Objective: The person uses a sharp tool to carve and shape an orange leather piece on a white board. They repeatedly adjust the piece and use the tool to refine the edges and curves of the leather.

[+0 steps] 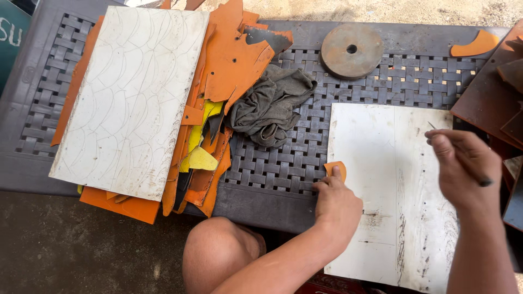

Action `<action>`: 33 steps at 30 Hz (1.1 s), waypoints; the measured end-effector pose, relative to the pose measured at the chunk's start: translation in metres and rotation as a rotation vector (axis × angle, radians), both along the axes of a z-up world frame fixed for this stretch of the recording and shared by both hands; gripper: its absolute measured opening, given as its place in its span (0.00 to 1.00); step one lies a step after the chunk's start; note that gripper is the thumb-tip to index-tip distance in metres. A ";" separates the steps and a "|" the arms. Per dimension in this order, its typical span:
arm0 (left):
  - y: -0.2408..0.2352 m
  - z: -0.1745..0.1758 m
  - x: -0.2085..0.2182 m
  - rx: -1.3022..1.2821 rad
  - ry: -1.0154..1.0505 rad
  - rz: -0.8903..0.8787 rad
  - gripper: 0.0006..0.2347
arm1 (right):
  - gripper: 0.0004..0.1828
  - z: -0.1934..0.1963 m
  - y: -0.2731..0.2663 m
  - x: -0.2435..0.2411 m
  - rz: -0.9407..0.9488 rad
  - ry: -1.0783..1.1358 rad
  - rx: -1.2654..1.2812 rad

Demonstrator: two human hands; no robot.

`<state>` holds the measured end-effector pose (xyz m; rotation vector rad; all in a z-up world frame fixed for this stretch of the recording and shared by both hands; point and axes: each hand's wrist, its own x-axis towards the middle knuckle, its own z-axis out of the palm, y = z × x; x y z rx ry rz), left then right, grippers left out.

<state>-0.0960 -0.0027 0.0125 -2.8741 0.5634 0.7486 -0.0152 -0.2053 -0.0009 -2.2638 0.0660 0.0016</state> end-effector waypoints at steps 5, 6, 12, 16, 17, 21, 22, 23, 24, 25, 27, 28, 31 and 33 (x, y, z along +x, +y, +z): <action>0.015 -0.013 -0.038 -0.213 0.018 0.272 0.13 | 0.20 -0.069 0.007 -0.066 -0.069 -0.172 -0.474; 0.018 -0.015 -0.040 -0.272 -0.012 0.322 0.16 | 0.22 -0.078 0.008 -0.074 -0.102 -0.224 -0.462; 0.034 -0.021 -0.033 -0.431 -0.050 0.413 0.22 | 0.23 -0.093 -0.004 -0.074 0.019 -0.201 -0.582; 0.045 -0.027 -0.019 -0.651 -0.288 0.170 0.14 | 0.23 -0.088 -0.005 -0.064 0.065 -0.262 -0.476; 0.046 -0.030 -0.016 -0.649 -0.275 0.168 0.13 | 0.23 -0.088 -0.004 -0.064 0.059 -0.264 -0.471; 0.052 -0.043 -0.011 -0.631 -0.412 0.170 0.10 | 0.20 -0.086 -0.003 -0.064 0.034 -0.290 -0.399; 0.055 -0.045 -0.013 -0.623 -0.489 0.170 0.10 | 0.18 -0.083 -0.003 -0.066 0.031 -0.288 -0.346; 0.057 -0.046 -0.016 -0.582 -0.405 0.214 0.11 | 0.16 -0.080 -0.002 -0.069 0.027 -0.288 -0.293; 0.059 -0.045 -0.022 -0.540 -0.321 0.258 0.12 | 0.14 -0.077 0.001 -0.071 0.024 -0.288 -0.239; 0.062 -0.043 -0.025 -0.496 -0.239 0.303 0.14 | 0.14 -0.074 0.006 -0.072 0.043 -0.239 -0.202; 0.067 -0.039 -0.029 -0.479 -0.166 0.296 0.20 | 0.14 -0.065 0.017 -0.078 0.081 -0.140 -0.129; 0.069 -0.036 -0.030 -0.470 -0.129 0.292 0.24 | 0.15 -0.061 0.023 -0.081 0.188 -0.125 -0.143; 0.066 -0.031 -0.028 -0.444 0.093 0.401 0.24 | 0.22 -0.045 0.035 -0.086 0.463 -0.099 -0.244; 0.058 -0.032 -0.023 -0.466 -0.006 0.381 0.24 | 0.34 -0.038 0.041 -0.081 0.588 -0.105 -0.370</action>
